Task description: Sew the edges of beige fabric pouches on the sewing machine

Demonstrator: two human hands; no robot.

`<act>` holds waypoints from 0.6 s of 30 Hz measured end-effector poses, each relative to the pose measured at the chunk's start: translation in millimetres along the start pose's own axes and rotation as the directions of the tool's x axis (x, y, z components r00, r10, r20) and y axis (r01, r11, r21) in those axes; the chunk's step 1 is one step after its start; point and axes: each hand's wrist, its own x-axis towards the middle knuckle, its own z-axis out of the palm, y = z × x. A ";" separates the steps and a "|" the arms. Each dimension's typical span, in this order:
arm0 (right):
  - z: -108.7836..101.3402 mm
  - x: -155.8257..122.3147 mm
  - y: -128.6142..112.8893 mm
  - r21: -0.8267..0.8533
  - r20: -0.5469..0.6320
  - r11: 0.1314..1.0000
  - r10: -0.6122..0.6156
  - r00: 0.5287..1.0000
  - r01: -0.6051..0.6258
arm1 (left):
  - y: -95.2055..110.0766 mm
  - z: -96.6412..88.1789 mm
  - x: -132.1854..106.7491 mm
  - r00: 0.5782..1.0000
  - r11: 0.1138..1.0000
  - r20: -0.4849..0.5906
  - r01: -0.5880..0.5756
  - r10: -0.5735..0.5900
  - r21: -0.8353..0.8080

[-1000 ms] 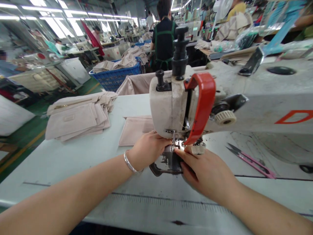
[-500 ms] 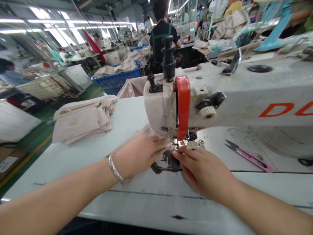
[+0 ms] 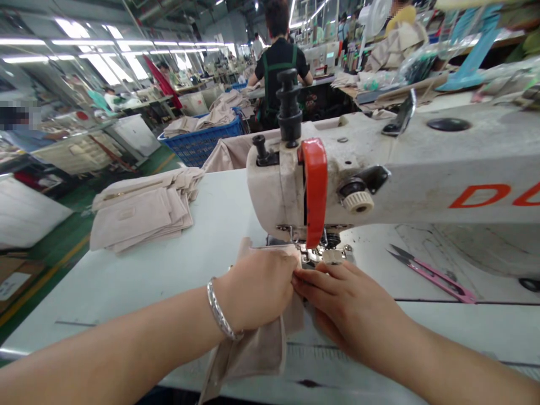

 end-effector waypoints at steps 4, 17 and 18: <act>-1.2 -0.5 2.0 -0.021 0.003 1.000 0.006 1.000 -0.006 | -1.1 0.0 -2.1 1.000 1.000 -0.015 0.015 -0.015 -0.018; -4.5 4.2 0.6 0.094 0.078 0.995 0.005 0.997 -0.012 | -42.4 53.2 -65.2 0.668 0.450 -0.150 0.302 -0.729 -0.841; -3.9 4.6 1.2 0.107 0.057 0.994 0.000 0.998 -0.006 | -40.4 51.1 -60.9 0.669 0.287 -0.070 0.220 -0.740 -0.932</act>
